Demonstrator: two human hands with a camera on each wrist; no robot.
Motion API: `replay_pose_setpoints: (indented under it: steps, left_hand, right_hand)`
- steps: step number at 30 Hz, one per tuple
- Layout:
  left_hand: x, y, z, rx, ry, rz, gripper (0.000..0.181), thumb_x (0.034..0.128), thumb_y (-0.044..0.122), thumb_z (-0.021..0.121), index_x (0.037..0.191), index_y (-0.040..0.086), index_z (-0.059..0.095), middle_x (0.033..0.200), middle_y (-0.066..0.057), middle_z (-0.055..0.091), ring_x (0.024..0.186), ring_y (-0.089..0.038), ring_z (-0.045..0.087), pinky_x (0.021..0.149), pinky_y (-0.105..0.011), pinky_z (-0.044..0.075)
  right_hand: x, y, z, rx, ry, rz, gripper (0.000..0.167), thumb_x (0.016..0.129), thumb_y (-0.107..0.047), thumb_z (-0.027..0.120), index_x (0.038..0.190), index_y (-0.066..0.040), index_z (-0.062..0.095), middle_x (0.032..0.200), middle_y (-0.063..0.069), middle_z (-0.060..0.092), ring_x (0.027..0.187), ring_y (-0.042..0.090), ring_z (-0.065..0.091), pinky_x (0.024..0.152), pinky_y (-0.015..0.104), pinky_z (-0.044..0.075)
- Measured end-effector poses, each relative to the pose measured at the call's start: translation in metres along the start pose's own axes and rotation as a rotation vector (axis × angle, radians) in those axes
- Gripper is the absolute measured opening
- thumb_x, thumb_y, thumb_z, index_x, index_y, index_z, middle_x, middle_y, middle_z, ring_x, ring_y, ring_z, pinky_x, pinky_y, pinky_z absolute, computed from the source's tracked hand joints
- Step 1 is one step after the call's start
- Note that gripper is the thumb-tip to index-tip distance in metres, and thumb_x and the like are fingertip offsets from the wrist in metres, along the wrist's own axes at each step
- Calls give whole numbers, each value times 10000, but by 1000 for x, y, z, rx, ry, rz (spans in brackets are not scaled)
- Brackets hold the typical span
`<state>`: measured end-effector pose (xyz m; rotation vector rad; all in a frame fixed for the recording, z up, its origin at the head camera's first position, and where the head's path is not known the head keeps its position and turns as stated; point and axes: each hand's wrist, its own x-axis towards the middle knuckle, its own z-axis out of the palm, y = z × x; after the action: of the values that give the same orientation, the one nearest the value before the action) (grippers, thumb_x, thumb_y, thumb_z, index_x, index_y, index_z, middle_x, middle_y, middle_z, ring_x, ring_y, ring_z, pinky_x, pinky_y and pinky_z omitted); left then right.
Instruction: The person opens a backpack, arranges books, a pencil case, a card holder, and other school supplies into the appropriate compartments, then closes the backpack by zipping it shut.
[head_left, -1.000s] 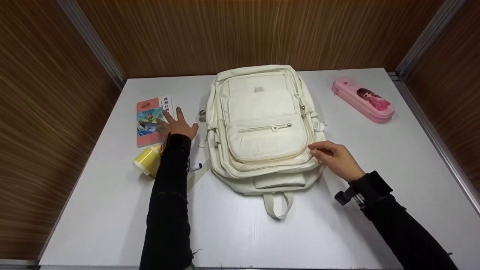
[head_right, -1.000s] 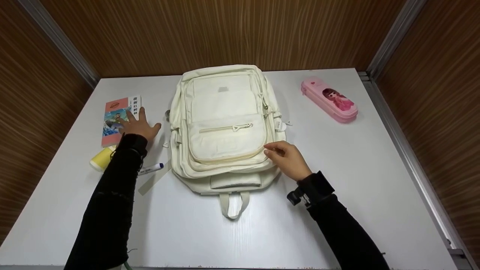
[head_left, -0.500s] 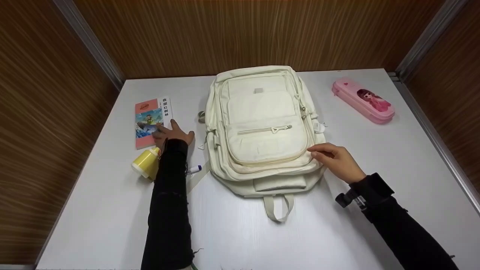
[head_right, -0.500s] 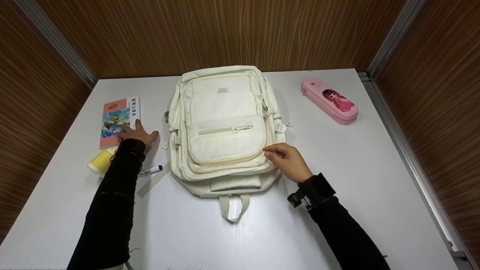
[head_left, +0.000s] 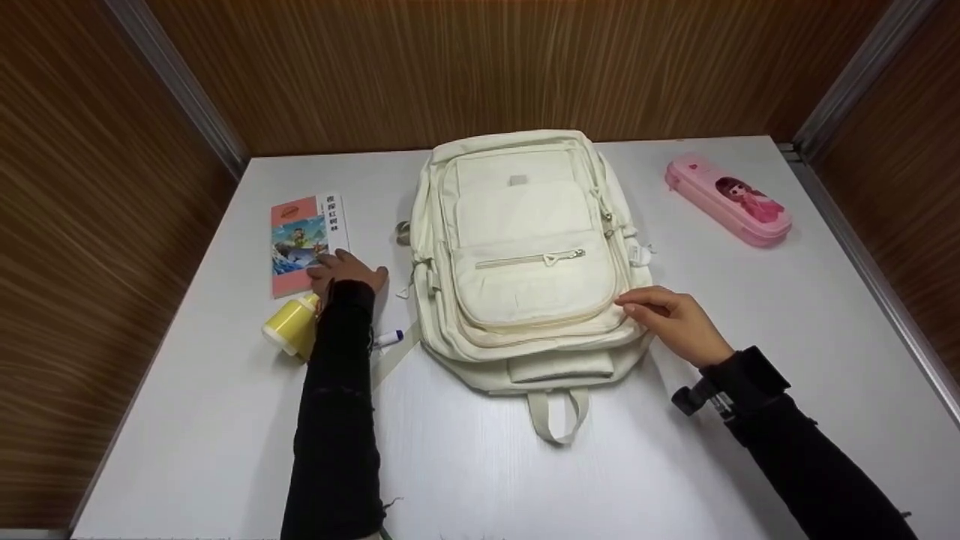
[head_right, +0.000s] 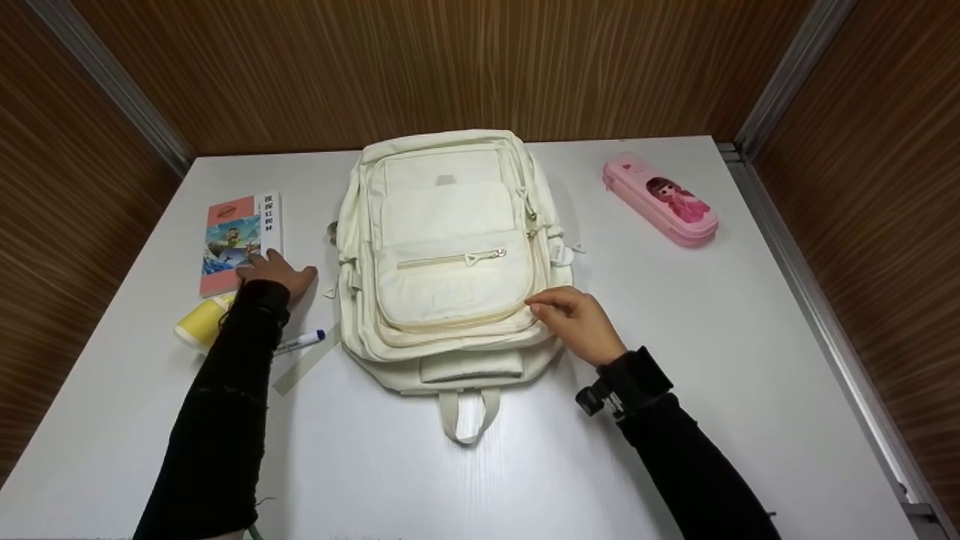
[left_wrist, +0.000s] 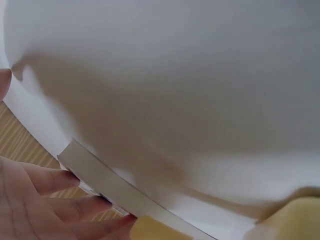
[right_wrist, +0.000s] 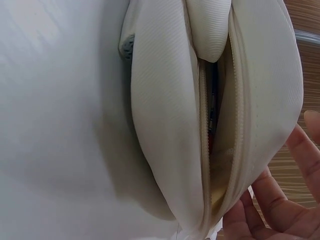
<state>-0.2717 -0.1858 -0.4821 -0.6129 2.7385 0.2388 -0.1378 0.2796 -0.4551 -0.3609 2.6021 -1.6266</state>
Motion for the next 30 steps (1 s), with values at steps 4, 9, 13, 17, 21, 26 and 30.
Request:
replay_pose_setpoints:
  steps: [4,9,13,17,21,26,30]
  left_hand:
    - [-5,3,-3,14,-3,16,952,934,612,395,1550,-28,53,1576,-356,71,1396,-592,188,1138,-611,276]
    - [-12,7,-4,59,-1,38,937,943,597,396,1544,-45,71,1565,-364,107,1375,-594,235,1107,-600,333]
    - [-13,10,-2,80,10,63,920,952,592,391,1543,-45,90,1557,-370,129,1362,-596,260,1104,-598,336]
    - [-19,13,-3,90,12,89,893,963,577,389,1541,-44,111,1558,-363,144,1361,-588,279,1108,-591,334]
    - [-26,16,-7,90,6,115,861,975,560,387,1537,-44,139,1550,-359,171,1359,-565,302,1098,-579,348]
    - [-41,18,-13,62,27,143,799,983,534,409,1514,-36,231,1516,-347,254,1339,-540,336,1082,-566,358]
    - [-42,17,-15,-7,51,124,752,974,523,427,1508,15,280,1539,-319,223,1374,-554,256,1113,-586,292]
  right_hand:
    - [0,0,0,9,-3,2,280,959,-190,627,1165,-14,697,1190,132,662,1062,-66,573,876,76,458]
    - [0,-3,1,11,-9,5,258,962,-165,621,1165,-27,702,1223,177,645,1071,-75,560,889,68,441]
    - [-1,-3,0,17,-12,5,264,965,-167,616,1165,-17,698,1230,183,635,1081,-73,557,895,71,442]
    - [-2,-4,-1,38,-18,-3,269,967,-161,611,1165,2,692,1233,194,624,1081,-67,562,885,78,451]
    - [-2,-5,-1,36,-15,-4,271,965,-166,614,1162,3,693,1225,191,630,1079,-67,563,886,76,450]
    - [-1,-4,0,28,-10,-6,268,963,-165,619,1158,3,694,1217,193,637,1078,-66,562,898,72,445]
    - [-1,-1,0,18,-11,-7,264,964,-170,618,1152,-4,698,1207,177,645,1071,-65,568,890,77,450]
